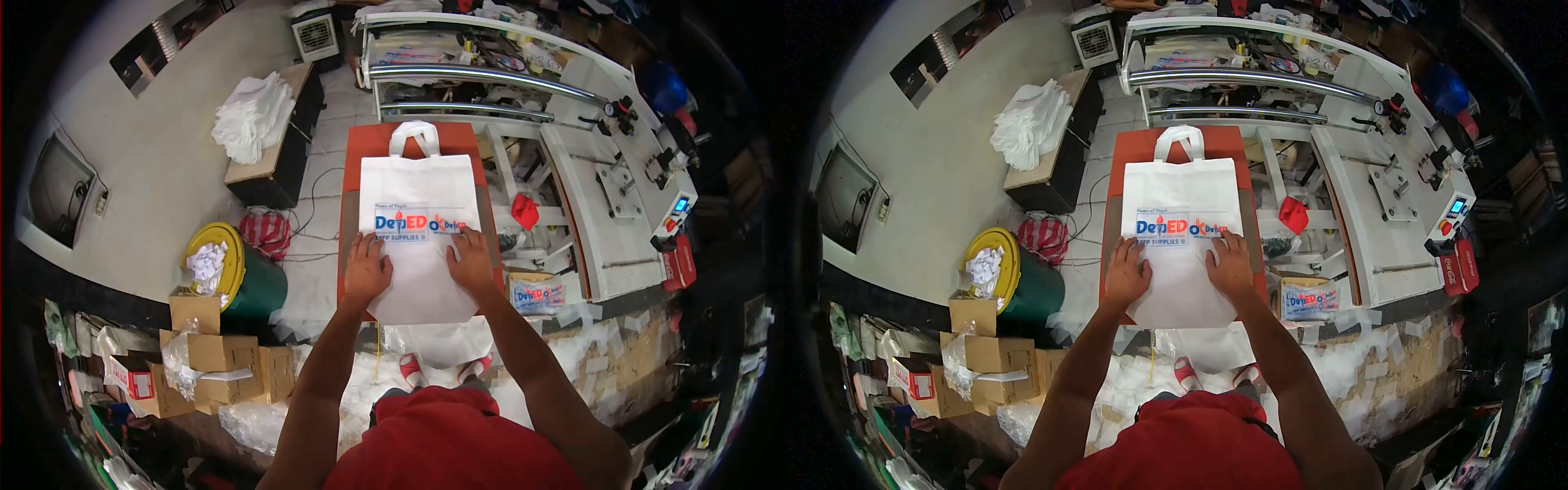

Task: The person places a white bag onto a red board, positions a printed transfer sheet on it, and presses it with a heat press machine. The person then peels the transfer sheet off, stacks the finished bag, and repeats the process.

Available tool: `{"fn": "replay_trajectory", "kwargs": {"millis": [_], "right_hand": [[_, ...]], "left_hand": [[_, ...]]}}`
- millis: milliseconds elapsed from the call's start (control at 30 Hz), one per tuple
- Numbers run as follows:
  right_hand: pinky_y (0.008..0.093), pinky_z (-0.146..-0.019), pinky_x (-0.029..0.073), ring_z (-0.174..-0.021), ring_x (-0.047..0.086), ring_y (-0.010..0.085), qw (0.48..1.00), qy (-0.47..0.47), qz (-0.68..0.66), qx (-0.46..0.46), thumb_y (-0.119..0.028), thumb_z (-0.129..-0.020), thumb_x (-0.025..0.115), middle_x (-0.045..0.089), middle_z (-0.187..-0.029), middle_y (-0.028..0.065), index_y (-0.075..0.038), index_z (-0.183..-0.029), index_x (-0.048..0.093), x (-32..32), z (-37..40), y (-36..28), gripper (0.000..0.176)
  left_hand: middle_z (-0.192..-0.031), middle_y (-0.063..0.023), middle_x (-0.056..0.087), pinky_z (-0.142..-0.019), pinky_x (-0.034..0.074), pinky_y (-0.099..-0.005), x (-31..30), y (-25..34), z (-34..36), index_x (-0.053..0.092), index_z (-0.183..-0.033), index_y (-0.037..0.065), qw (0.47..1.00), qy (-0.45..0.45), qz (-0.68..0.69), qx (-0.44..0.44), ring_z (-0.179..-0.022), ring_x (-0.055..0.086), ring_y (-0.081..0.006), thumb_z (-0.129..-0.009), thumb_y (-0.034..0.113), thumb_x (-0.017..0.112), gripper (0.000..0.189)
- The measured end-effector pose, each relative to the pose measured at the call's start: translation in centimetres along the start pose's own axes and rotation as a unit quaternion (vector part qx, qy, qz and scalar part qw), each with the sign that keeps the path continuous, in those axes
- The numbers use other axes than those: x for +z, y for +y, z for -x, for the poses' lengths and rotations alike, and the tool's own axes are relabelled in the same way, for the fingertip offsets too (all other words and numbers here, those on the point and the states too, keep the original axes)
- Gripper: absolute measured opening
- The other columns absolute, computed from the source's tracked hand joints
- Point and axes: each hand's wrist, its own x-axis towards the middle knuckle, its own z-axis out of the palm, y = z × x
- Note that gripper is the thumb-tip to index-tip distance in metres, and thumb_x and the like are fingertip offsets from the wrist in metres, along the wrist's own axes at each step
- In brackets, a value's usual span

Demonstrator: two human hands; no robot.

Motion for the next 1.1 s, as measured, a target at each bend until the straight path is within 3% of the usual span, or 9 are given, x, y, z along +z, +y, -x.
{"fn": "replay_trajectory", "kwargs": {"millis": [367,1100], "right_hand": [[0.0449,-0.103,0.04,-0.119,0.047,0.0365,1.0,0.01,-0.001,0.009,-0.019,-0.083,0.064,0.055,-0.125,0.0168,-0.001,-0.109,0.065,-0.31,-0.09,-0.43,0.031],[0.0463,-0.101,0.041,-0.116,0.048,0.0374,1.0,0.016,-0.016,0.017,-0.018,-0.082,0.065,0.056,-0.124,0.0165,-0.002,-0.107,0.066,-0.39,-0.16,-0.36,0.03]], "left_hand": [[-0.117,-0.0151,0.056,-0.102,0.041,-0.0491,-0.14,-0.08,-0.23,0.06,-0.106,0.004,0.997,0.047,0.044,0.046,-0.119,0.048,-0.0409,-0.077,0.012,0.064,0.03],[-0.115,-0.0155,0.055,-0.099,0.044,-0.0477,-0.6,0.26,-0.29,0.057,-0.109,0.004,0.997,0.043,0.047,0.039,-0.115,0.051,-0.039,-0.076,0.011,0.065,0.034]]}}
